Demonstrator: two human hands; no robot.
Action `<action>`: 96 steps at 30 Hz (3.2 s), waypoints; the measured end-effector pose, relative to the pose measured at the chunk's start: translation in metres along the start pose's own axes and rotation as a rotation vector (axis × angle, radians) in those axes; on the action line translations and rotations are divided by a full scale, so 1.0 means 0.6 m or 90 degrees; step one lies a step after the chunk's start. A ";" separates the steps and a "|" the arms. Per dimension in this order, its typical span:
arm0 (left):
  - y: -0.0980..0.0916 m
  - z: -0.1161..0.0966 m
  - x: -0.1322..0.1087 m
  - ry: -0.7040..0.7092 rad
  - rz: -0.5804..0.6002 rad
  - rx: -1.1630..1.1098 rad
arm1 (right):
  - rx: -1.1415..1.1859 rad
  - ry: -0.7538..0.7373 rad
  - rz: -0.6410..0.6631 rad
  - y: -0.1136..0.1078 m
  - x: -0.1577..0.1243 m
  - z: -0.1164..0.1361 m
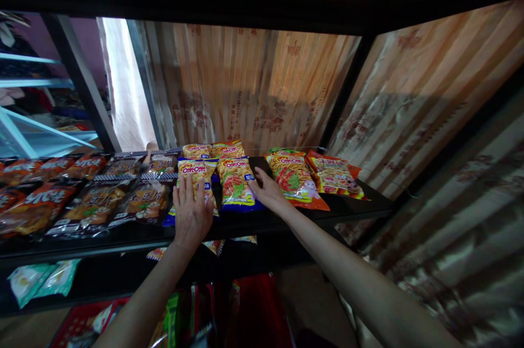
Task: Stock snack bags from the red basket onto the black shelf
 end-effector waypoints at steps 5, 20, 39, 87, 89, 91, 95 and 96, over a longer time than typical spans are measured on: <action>-0.025 -0.020 -0.009 0.059 -0.024 -0.071 | -0.027 -0.268 -0.103 -0.050 -0.068 0.036; -0.112 -0.234 -0.094 0.249 0.299 -0.469 | -0.281 0.059 -0.170 -0.215 -0.112 -0.065; -0.074 -0.242 -0.105 0.085 0.438 -0.594 | 0.375 0.070 -0.179 -0.202 -0.088 -0.138; -0.169 -0.172 -0.195 -0.465 0.583 -1.064 | 0.289 0.008 0.048 -0.180 -0.266 -0.057; -0.167 -0.177 -0.192 -0.471 0.586 -1.046 | 0.131 -0.109 -0.028 -0.214 -0.223 -0.050; -0.160 -0.186 -0.195 -0.481 0.593 -1.043 | -0.061 -0.200 -0.055 -0.234 -0.179 -0.035; -0.135 -0.209 -0.209 -0.506 0.612 -1.079 | -0.395 -0.237 -0.022 -0.237 -0.087 -0.013; -0.129 -0.213 -0.212 -0.510 0.617 -1.081 | -0.460 -0.222 0.003 -0.231 -0.065 -0.014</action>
Point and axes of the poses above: each hand's wrist, its own x-axis towards the middle knuckle, its own y-axis out of the palm, z = x × y, the point moved 5 cm from there along x, towards the middle knuckle, and after that the axes turned 15 degrees about x, right-handed, at the moved point
